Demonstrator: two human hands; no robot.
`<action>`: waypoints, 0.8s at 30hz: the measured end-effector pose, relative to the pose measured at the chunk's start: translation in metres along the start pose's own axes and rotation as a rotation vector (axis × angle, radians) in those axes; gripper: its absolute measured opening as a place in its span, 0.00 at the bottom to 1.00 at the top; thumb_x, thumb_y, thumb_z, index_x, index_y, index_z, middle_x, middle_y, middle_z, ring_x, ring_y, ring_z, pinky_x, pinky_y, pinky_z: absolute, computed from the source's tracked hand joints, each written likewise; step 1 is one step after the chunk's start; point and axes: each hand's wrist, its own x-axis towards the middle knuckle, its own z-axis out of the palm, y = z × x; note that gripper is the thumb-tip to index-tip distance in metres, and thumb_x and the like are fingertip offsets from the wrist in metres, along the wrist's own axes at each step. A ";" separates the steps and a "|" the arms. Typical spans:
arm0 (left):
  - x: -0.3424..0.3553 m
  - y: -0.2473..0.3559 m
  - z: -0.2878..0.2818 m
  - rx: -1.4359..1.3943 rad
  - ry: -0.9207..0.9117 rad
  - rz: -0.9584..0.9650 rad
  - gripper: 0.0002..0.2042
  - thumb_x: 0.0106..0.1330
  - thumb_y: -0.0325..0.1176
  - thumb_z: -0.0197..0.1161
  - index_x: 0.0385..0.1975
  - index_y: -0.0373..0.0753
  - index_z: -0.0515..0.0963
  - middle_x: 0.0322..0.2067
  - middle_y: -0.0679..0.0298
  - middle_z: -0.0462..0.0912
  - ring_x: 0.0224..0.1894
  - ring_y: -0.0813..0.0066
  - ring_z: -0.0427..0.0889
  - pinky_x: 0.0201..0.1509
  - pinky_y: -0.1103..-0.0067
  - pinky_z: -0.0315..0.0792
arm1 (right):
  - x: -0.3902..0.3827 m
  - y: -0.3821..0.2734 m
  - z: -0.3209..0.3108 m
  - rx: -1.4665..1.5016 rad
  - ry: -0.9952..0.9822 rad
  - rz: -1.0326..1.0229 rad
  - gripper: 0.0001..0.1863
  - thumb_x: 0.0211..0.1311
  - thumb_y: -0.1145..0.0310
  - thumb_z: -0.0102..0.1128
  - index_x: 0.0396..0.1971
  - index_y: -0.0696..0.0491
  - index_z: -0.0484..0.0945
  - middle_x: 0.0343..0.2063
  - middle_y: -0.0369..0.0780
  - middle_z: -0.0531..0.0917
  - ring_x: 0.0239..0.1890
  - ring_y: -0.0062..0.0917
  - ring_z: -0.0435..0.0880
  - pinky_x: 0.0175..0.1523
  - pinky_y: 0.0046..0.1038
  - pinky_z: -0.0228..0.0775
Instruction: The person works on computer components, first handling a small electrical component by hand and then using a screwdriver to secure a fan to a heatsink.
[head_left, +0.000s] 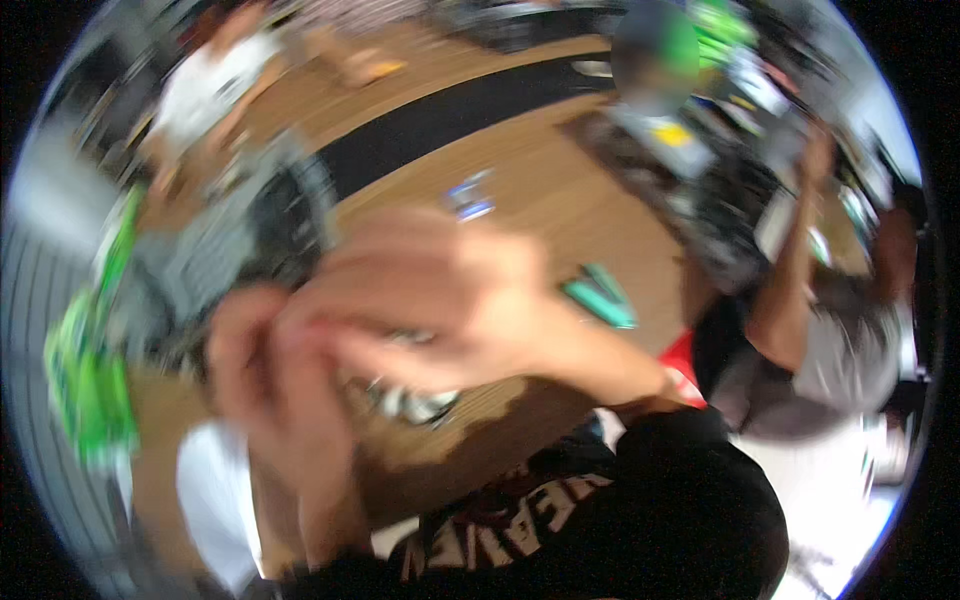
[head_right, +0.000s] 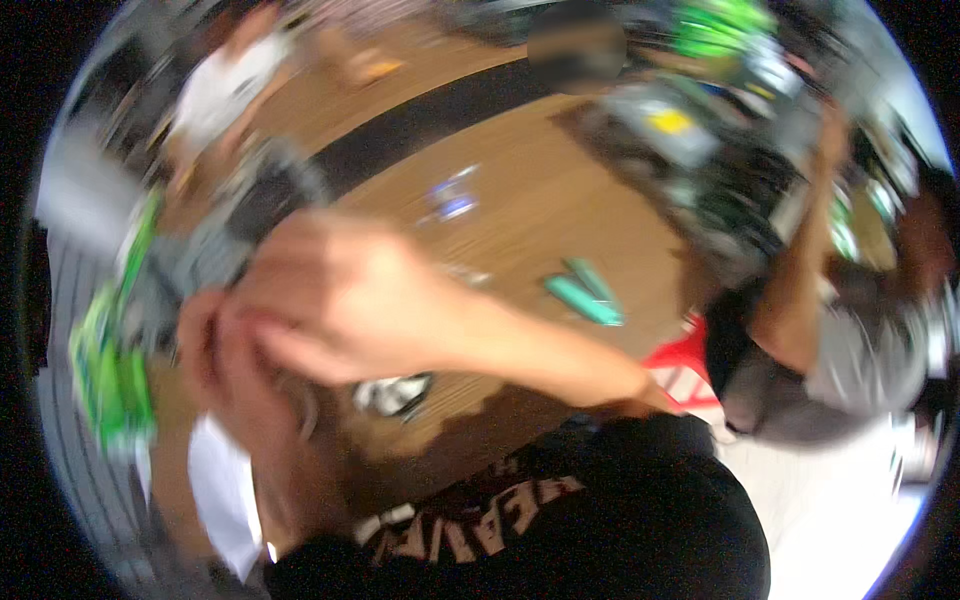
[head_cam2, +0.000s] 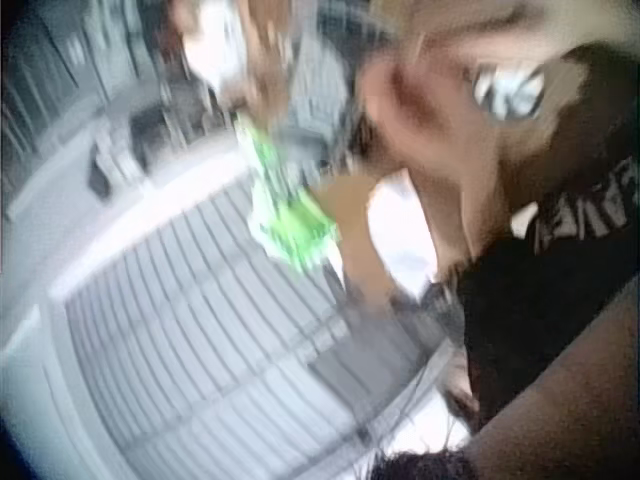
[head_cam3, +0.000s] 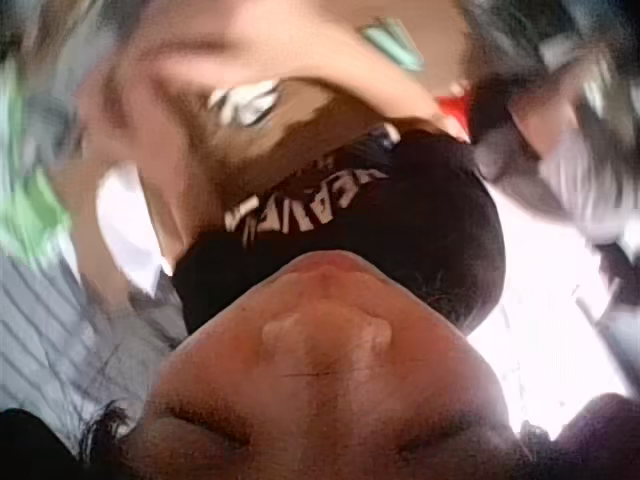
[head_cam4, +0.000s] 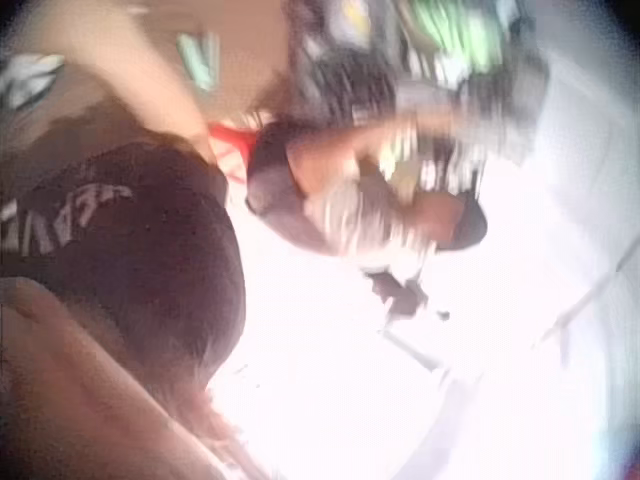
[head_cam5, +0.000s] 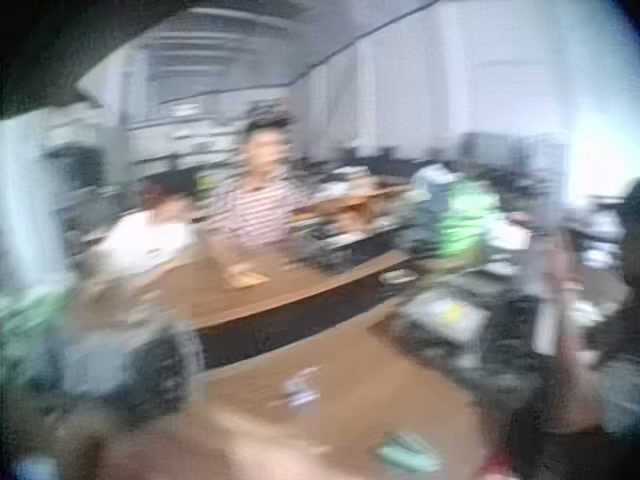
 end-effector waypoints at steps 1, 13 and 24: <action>-0.005 -0.016 -0.006 -0.042 0.083 -0.050 0.08 0.65 0.32 0.53 0.36 0.34 0.71 0.33 0.62 0.74 0.36 0.76 0.71 0.43 0.80 0.66 | 0.001 -0.001 0.005 0.113 -0.024 0.031 0.05 0.48 0.70 0.62 0.26 0.54 0.81 0.24 0.40 0.80 0.27 0.31 0.80 0.31 0.27 0.71; -0.012 0.012 -0.043 0.537 0.171 0.182 0.13 0.62 0.37 0.55 0.25 0.31 0.75 0.23 0.54 0.76 0.25 0.64 0.72 0.32 0.71 0.68 | -0.017 -0.028 0.099 0.361 0.252 0.205 0.04 0.33 0.75 0.58 0.12 0.59 0.73 0.15 0.46 0.74 0.23 0.41 0.73 0.26 0.34 0.65; -0.010 0.014 -0.051 0.492 0.146 0.069 0.14 0.63 0.39 0.58 0.28 0.30 0.76 0.25 0.55 0.76 0.26 0.68 0.72 0.31 0.76 0.68 | -0.014 -0.031 0.098 0.475 0.290 0.273 0.02 0.33 0.77 0.58 0.13 0.58 0.75 0.14 0.43 0.75 0.21 0.36 0.75 0.25 0.30 0.66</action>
